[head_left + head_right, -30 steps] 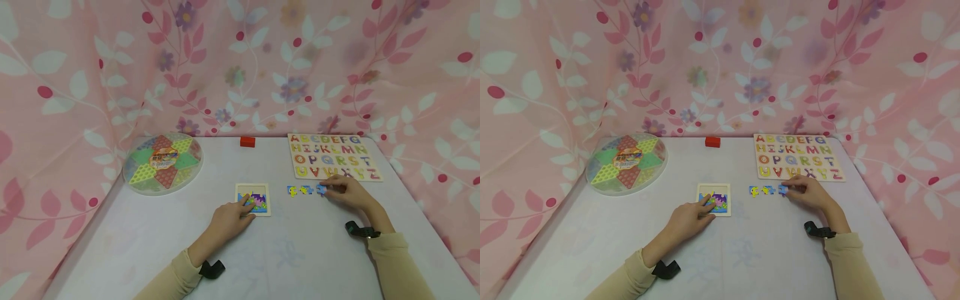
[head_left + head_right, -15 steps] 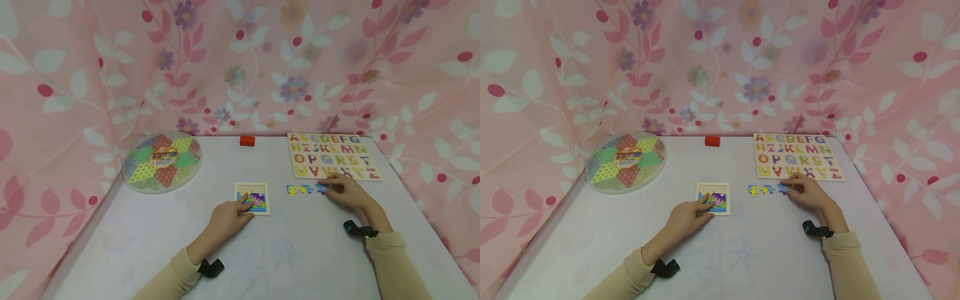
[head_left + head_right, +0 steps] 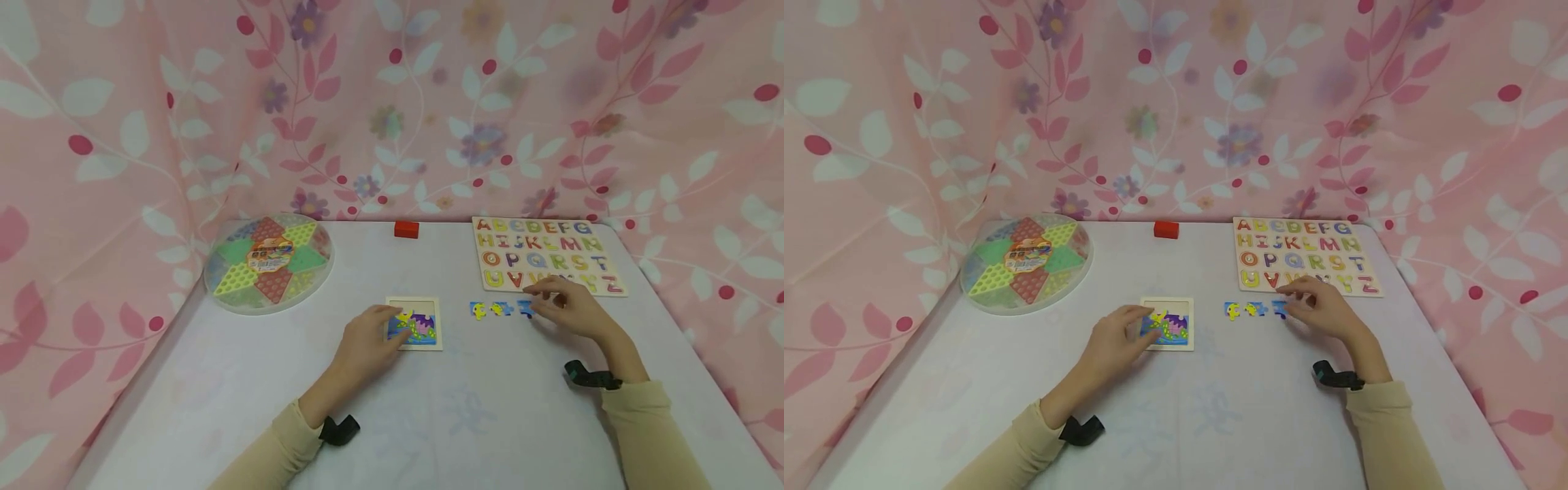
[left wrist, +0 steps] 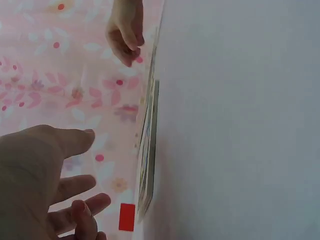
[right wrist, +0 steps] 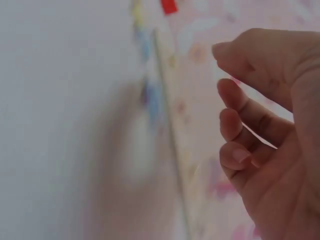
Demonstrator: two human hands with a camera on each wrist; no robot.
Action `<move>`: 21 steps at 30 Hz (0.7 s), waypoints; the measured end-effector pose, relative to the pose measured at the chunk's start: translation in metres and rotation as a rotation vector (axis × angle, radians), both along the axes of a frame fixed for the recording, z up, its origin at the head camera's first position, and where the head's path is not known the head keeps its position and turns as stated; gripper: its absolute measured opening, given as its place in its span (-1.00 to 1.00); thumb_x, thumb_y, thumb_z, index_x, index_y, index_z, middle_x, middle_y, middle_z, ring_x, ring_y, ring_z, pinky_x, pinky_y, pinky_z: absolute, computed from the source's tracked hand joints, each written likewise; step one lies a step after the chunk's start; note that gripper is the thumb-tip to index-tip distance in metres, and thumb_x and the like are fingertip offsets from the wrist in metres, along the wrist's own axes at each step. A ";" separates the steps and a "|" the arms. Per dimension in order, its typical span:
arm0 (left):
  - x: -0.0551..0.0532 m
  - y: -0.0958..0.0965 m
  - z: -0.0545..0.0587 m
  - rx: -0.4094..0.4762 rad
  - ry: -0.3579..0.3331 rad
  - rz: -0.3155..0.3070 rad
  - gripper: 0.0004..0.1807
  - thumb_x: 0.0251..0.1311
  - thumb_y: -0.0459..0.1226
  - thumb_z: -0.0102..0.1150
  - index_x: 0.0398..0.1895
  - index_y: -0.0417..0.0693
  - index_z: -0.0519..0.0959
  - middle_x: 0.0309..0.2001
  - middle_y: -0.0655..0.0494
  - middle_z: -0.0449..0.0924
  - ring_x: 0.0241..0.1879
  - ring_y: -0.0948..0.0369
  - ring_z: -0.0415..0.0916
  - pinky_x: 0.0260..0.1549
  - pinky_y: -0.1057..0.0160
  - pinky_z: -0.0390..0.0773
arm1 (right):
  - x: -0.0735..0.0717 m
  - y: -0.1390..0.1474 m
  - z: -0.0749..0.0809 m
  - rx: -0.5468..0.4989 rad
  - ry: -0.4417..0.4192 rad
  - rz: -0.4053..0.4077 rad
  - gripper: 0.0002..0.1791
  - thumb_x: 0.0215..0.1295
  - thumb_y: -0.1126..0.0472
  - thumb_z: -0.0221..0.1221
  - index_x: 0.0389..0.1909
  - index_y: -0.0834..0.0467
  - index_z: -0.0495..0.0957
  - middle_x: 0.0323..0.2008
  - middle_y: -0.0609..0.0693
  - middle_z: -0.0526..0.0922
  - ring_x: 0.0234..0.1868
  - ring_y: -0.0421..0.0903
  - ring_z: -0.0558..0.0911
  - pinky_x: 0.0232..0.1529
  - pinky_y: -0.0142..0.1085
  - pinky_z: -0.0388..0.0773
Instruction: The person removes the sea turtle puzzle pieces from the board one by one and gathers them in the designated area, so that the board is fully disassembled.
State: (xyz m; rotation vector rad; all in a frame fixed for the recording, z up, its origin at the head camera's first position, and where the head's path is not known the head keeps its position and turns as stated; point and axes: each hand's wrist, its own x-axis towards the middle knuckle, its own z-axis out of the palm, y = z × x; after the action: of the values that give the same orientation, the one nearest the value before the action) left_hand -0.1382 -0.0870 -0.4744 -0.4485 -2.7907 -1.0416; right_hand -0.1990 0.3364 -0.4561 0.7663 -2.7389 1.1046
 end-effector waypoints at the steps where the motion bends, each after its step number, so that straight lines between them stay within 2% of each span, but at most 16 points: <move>1: -0.003 -0.003 0.000 0.006 0.002 0.021 -0.39 0.25 0.00 0.49 0.27 -0.13 0.70 0.24 -0.07 0.69 0.23 -0.12 0.59 0.21 -0.16 0.51 | 0.000 -0.008 0.005 -0.014 0.028 0.013 -0.69 0.31 0.41 0.41 0.06 0.19 0.77 -0.17 0.02 0.68 -0.23 -0.17 0.46 -0.29 -0.40 0.41; 3: -0.011 -0.011 -0.003 0.019 -0.034 0.046 -0.30 0.27 0.01 0.47 0.40 -0.11 0.60 0.32 -0.07 0.62 0.26 -0.12 0.45 0.21 -0.16 0.43 | -0.001 -0.027 0.017 -0.037 0.068 0.033 -0.69 0.29 0.43 0.41 0.04 0.19 0.76 -0.17 0.05 0.70 -0.26 -0.18 0.47 -0.32 -0.40 0.41; 5: -0.018 -0.018 -0.008 0.051 -0.122 0.052 -0.22 0.28 0.03 0.46 0.52 -0.04 0.49 0.44 -0.01 0.52 0.28 -0.09 0.29 0.20 -0.13 0.35 | -0.002 -0.052 0.027 -0.064 0.072 0.047 -0.71 0.31 0.42 0.41 0.03 0.16 0.77 -0.18 0.03 0.70 -0.29 -0.18 0.48 -0.35 -0.39 0.40; 8: -0.024 -0.026 -0.015 0.101 -0.247 0.037 -0.14 0.30 0.06 0.44 0.62 0.11 0.37 0.55 0.09 0.39 0.26 -0.02 0.13 0.16 -0.03 0.31 | -0.006 -0.094 0.036 -0.119 0.013 0.077 -0.74 0.36 0.34 0.41 0.03 0.09 0.78 -0.20 -0.03 0.69 -0.30 -0.15 0.49 -0.37 -0.39 0.41; 10: -0.026 -0.029 -0.019 0.114 -0.273 0.020 -0.12 0.28 0.06 0.47 0.63 0.15 0.34 0.55 0.08 0.37 0.18 0.01 0.12 0.08 0.02 0.30 | -0.010 -0.124 0.036 -0.162 -0.039 0.110 -0.75 0.38 0.31 0.40 0.04 0.08 0.78 -0.20 -0.06 0.70 -0.28 -0.12 0.51 -0.35 -0.39 0.43; 14: -0.025 -0.032 -0.023 0.048 -0.212 0.000 -0.13 0.24 0.04 0.51 0.59 0.11 0.40 0.43 -0.03 0.48 -0.01 0.06 0.14 -0.08 0.09 0.28 | -0.018 -0.175 0.021 -0.196 -0.146 0.184 -0.75 0.42 0.28 0.38 0.08 0.17 0.76 -0.18 -0.03 0.73 -0.23 -0.09 0.57 -0.23 -0.38 0.51; 17: -0.023 -0.033 -0.022 -0.024 -0.173 -0.022 -0.19 0.26 0.06 0.48 0.54 0.06 0.45 0.49 0.07 0.49 -0.07 0.10 0.16 -0.09 0.12 0.28 | -0.019 -0.199 0.005 -0.173 -0.220 0.202 -0.73 0.41 0.26 0.39 0.08 0.22 0.76 -0.21 -0.04 0.73 -0.23 -0.10 0.58 -0.19 -0.37 0.53; 21: -0.019 -0.034 -0.018 -0.080 -0.157 -0.059 -0.22 0.31 0.07 0.43 0.53 0.02 0.45 0.57 0.21 0.36 -0.08 0.11 0.20 -0.09 0.11 0.29 | -0.018 -0.210 -0.012 -0.132 -0.266 0.195 -0.75 0.37 0.26 0.41 0.03 0.20 0.77 -0.28 -0.08 0.70 -0.25 -0.13 0.57 -0.18 -0.37 0.52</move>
State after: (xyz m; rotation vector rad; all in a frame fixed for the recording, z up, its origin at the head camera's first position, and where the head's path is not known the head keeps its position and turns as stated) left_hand -0.1574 -0.1208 -0.4919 -0.4808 -2.9828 -1.0221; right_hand -0.2175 0.1264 -0.4680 0.9463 -2.8085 1.5123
